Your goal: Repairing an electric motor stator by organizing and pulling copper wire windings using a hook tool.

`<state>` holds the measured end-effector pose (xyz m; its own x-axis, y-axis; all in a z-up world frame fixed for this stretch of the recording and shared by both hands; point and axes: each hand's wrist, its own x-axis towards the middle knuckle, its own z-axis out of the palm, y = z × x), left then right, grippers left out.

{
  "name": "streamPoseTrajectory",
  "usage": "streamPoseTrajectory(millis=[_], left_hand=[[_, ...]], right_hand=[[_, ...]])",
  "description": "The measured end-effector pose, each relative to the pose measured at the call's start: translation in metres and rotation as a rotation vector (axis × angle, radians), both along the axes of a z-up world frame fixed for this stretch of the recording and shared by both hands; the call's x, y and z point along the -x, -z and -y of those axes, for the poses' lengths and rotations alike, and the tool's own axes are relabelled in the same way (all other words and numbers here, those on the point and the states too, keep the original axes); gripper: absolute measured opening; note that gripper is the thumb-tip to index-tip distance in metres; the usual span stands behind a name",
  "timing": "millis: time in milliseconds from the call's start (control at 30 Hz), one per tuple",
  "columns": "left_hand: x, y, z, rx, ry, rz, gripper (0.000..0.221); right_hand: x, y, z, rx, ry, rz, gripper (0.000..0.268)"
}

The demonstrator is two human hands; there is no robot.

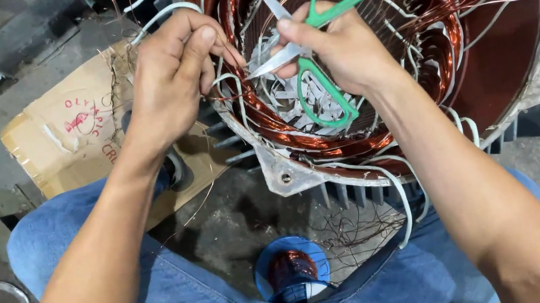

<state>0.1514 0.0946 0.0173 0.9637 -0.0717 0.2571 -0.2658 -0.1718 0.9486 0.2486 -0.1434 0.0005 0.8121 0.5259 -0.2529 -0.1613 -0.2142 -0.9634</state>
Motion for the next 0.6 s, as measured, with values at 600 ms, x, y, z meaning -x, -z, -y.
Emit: streamPoseTrajectory(millis=[600], left_hand=[[0.002,-0.007,-0.004,-0.069,0.101,0.003,0.021]], right_hand=[[-0.001,0.003,0.0,-0.134,-0.048,-0.055,0.021]])
